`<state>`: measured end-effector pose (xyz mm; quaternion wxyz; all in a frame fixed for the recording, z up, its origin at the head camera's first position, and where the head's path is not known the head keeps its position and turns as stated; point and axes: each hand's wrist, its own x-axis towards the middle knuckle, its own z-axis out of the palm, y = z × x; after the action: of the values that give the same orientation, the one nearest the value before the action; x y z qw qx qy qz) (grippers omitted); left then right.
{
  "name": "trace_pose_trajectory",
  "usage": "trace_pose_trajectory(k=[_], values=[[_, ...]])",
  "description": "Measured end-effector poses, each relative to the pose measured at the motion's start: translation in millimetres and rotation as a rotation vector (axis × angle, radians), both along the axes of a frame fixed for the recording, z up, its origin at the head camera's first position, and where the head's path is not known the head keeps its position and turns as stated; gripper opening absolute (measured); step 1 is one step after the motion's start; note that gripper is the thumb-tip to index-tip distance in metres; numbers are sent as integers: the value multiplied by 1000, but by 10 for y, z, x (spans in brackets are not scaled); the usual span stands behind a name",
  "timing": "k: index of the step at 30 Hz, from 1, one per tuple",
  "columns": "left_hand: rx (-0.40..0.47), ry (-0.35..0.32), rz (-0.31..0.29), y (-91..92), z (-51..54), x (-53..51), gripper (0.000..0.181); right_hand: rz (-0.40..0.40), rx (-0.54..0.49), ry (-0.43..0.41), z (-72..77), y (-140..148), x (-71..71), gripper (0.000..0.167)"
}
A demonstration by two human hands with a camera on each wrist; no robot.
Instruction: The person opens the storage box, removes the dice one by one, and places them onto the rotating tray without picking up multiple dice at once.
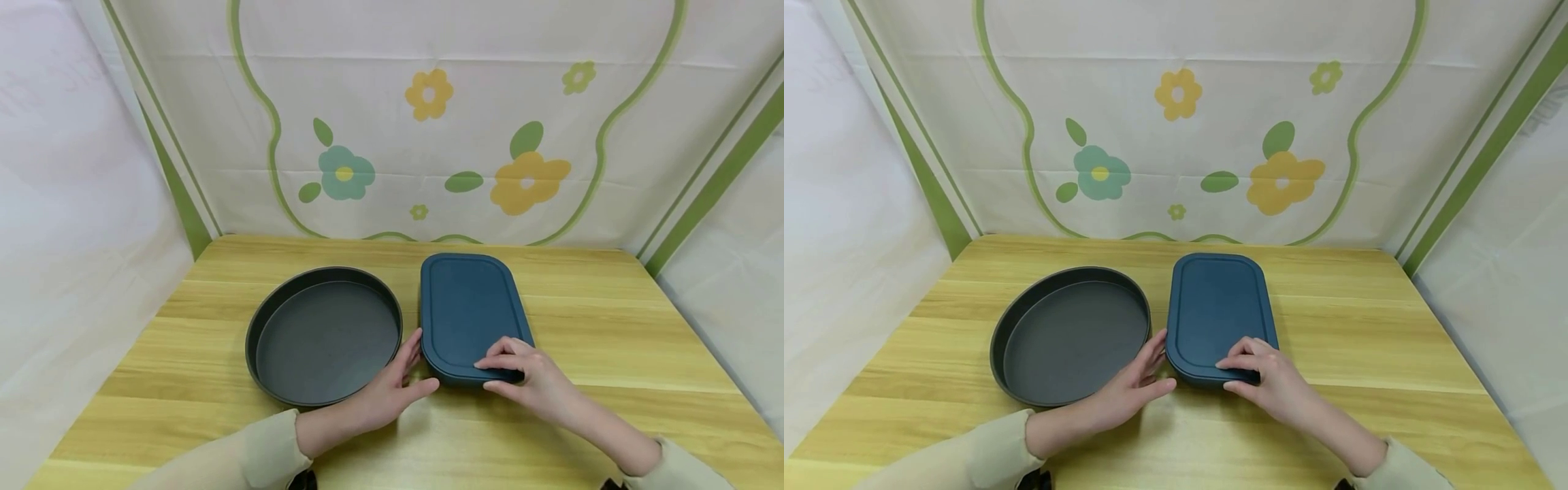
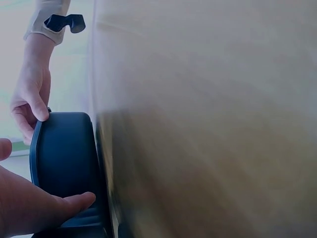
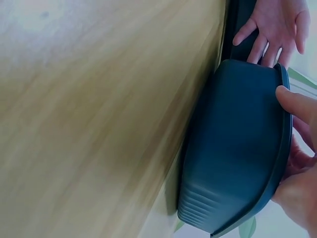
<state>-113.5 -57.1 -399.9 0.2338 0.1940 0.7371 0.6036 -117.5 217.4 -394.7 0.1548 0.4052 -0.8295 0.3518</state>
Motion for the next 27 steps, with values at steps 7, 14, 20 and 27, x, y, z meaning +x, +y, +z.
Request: trace_pose_trajectory(k=[7, 14, 20, 27], values=[[9, -7, -5, -3, -2, -5, 81, 27, -36, 14, -27, 3, -9, 38], [9, -6, 1, 1, -10, -7, 80, 29, -33, 70, 4, 17, -19, 21], [3, 9, 5, 23, -22, -29, 77, 1, -5, 143, 89, 61, -41, 32], [14, 35, 15, 87, -78, -67, 71, 36, -72, 273, 122, 78, -74, 28]])
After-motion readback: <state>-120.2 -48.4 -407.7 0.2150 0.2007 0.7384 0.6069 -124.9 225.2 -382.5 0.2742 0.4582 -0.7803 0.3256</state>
